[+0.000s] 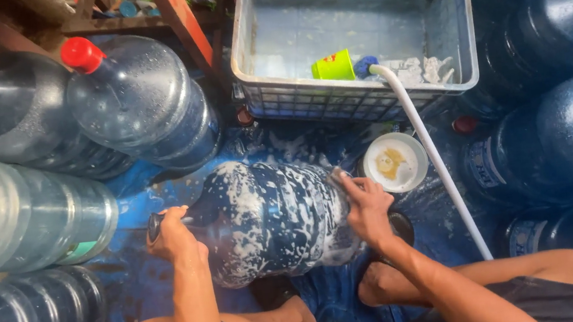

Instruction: Scrubbing the exterior of a large plastic water jug with soap and a sponge, then rinsing it with water using a cup.

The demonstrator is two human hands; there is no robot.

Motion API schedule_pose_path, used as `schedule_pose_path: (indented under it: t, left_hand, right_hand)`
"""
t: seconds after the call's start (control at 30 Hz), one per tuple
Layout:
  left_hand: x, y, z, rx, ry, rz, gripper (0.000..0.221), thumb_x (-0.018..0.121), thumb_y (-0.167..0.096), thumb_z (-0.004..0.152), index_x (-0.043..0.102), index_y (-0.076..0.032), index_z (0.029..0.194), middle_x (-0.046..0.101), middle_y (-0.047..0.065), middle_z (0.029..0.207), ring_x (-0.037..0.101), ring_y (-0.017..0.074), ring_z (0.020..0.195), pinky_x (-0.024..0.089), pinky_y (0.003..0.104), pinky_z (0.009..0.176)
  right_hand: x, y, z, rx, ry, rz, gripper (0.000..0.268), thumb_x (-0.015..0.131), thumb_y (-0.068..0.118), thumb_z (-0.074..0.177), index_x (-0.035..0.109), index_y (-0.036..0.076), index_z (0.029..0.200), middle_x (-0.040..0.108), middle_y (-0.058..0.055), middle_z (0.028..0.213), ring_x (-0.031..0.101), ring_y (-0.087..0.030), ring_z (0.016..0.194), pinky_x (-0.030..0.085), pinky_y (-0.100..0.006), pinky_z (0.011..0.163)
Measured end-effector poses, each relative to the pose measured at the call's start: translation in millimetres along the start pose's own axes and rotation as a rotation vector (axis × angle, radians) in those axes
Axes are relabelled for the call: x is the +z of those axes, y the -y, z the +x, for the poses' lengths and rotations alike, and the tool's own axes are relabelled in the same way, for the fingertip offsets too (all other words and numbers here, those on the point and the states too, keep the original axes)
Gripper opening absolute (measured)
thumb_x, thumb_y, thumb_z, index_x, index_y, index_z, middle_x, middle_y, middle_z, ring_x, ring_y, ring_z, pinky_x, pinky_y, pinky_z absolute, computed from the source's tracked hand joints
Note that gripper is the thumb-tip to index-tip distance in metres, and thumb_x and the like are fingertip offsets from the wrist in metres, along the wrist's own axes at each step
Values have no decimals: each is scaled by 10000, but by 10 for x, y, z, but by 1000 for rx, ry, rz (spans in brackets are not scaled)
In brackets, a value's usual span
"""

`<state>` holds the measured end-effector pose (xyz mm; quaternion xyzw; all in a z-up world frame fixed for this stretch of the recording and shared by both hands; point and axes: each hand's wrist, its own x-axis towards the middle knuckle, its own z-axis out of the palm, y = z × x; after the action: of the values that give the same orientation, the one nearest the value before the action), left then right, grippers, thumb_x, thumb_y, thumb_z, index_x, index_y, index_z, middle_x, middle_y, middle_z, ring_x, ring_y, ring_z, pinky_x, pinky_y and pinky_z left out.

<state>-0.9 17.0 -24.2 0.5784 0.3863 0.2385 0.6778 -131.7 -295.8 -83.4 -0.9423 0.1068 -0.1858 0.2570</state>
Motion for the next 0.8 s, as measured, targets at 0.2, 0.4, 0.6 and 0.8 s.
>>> schedule_pose_path:
  t: [0.2,0.4,0.6,0.8]
  left_hand:
    - [1,-248,-209,-84,16,6,293,808,24,545,648,-113,749,594,26,745,648,135,770,487,322,776]
    - [120,-83,-132,-149,-18,-165,235,743,64,529,645,-98,670,623,-10,644,577,133,577,478,277,568]
    - [91,-15,-77,-232,180,-227,246,735,118,573,628,-57,709,613,53,665,593,179,615,510,304,636]
    - [1,-19,-196,-141,545,-239,304,661,84,494,661,-62,761,670,107,683,698,295,717,568,418,748]
  right_hand:
    - [-155,586,-94,-129,112,147,613,555,87,824,682,408,1330,632,7,1236,608,-328,986,407,-432,809]
    - [277,-506,-72,358,301,84,580,532,172,911,601,402,1439,635,-9,1266,541,-297,1201,346,-584,861]
    - [176,-243,-265,1,183,61,758,473,130,786,536,418,1484,637,30,1336,612,-302,1103,448,-504,885]
    - [-81,-1336,77,457,671,-345,809,512,178,779,473,600,1468,561,-57,1401,534,-397,1256,374,-681,1029]
